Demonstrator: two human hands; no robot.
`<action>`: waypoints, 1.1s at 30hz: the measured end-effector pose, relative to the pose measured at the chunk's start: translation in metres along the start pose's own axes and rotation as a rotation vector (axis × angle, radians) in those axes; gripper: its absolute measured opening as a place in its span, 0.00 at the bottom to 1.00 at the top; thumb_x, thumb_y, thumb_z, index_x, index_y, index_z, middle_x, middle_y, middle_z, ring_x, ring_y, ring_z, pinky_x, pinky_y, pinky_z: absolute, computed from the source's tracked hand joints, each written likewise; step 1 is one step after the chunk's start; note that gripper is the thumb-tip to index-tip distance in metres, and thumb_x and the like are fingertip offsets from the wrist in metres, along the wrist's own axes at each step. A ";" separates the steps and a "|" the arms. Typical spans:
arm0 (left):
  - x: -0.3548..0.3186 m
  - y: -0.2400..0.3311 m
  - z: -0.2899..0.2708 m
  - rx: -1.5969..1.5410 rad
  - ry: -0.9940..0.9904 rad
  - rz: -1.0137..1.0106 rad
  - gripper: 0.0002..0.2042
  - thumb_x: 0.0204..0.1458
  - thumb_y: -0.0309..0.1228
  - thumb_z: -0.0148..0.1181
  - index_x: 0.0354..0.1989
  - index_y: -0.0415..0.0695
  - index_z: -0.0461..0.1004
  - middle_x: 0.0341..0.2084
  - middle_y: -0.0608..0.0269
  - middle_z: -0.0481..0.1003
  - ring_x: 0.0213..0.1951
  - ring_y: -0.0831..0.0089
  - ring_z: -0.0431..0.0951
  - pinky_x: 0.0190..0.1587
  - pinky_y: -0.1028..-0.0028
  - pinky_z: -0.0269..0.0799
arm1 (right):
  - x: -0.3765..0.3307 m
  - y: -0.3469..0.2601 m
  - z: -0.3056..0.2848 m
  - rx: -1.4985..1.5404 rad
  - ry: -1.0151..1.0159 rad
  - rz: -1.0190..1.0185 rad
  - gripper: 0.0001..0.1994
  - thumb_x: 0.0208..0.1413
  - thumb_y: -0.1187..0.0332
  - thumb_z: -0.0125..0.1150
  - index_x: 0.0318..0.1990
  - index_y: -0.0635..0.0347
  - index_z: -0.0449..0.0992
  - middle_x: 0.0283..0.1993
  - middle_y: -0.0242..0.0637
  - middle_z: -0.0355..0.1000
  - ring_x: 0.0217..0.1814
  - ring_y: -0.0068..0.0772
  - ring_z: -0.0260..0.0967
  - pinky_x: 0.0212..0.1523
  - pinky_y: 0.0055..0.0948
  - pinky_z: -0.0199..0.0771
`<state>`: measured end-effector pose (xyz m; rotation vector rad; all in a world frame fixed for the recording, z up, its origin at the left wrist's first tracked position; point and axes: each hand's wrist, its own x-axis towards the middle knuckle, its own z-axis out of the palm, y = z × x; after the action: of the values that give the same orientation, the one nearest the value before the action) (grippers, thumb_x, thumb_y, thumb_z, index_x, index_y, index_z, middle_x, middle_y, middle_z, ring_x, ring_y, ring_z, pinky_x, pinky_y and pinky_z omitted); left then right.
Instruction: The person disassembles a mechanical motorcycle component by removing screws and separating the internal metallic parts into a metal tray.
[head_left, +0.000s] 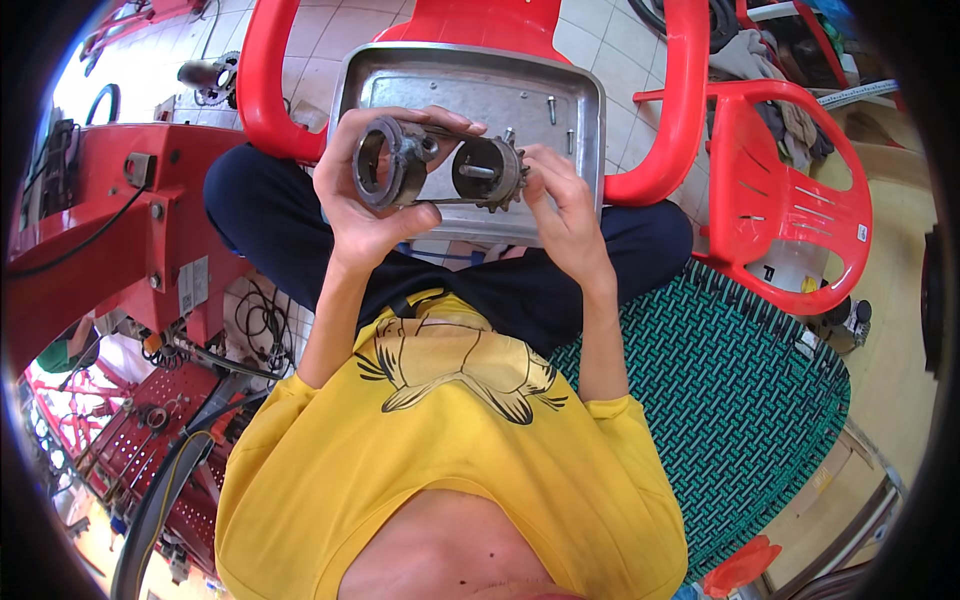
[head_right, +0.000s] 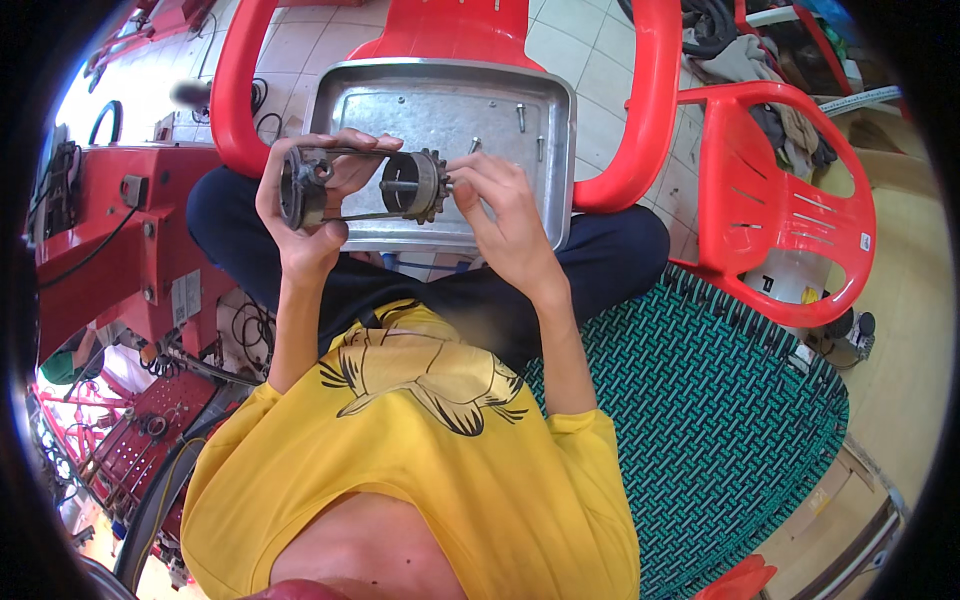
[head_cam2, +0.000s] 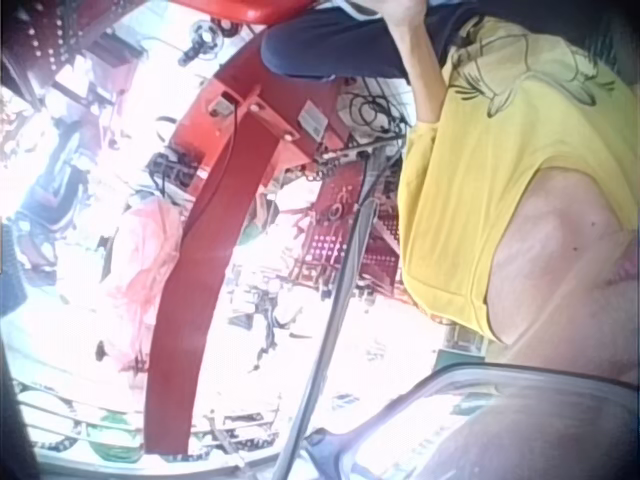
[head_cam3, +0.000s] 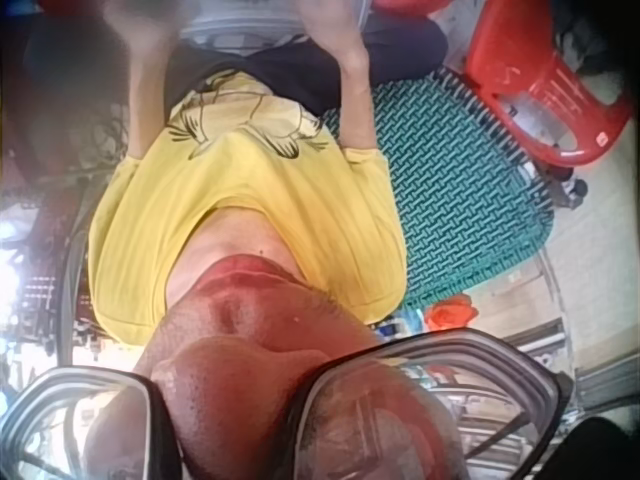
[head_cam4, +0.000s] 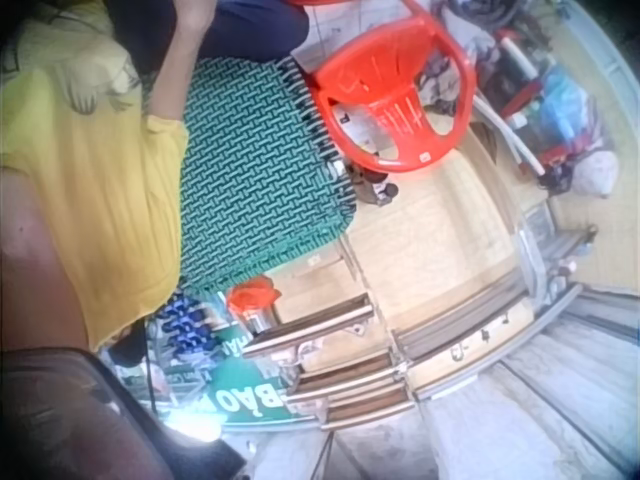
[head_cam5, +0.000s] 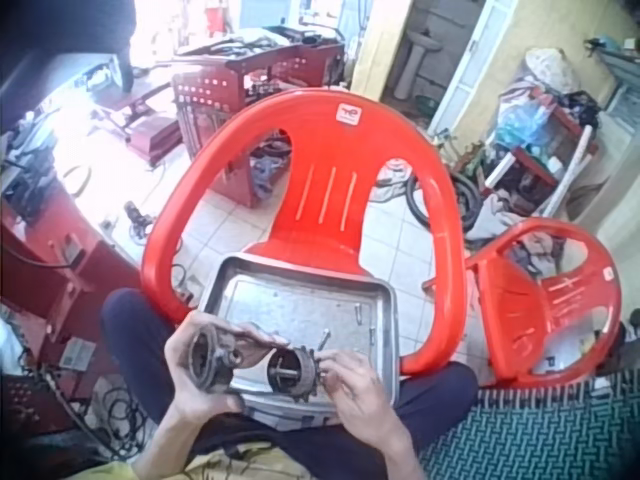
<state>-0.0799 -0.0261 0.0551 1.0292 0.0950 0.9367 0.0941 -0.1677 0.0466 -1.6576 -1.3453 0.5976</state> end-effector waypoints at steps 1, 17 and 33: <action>0.000 0.001 0.000 -0.001 0.020 -0.011 0.36 0.43 0.30 0.82 0.56 0.29 0.67 0.51 0.35 0.76 0.57 0.49 0.77 0.64 0.52 0.72 | -0.001 0.002 0.000 -0.034 -0.039 0.004 0.12 0.51 0.76 0.69 0.44 0.66 0.77 0.48 0.38 0.75 0.54 0.43 0.72 0.59 0.37 0.69; -0.003 0.000 0.000 0.000 0.047 -0.027 0.35 0.44 0.32 0.82 0.56 0.30 0.68 0.50 0.37 0.77 0.56 0.53 0.78 0.64 0.55 0.71 | 0.002 -0.011 0.004 0.118 0.159 0.044 0.11 0.52 0.74 0.70 0.43 0.64 0.78 0.44 0.40 0.76 0.48 0.40 0.75 0.52 0.33 0.71; -0.002 -0.004 -0.011 -0.042 0.040 -0.005 0.35 0.51 0.34 0.76 0.61 0.30 0.62 0.54 0.36 0.74 0.59 0.37 0.76 0.66 0.44 0.68 | 0.008 -0.015 -0.002 -0.035 0.081 -0.028 0.12 0.52 0.71 0.71 0.42 0.66 0.78 0.45 0.40 0.77 0.48 0.36 0.75 0.50 0.32 0.72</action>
<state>-0.0845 -0.0208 0.0454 0.9713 0.1110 0.9508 0.0903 -0.1603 0.0618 -1.6705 -1.3243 0.4883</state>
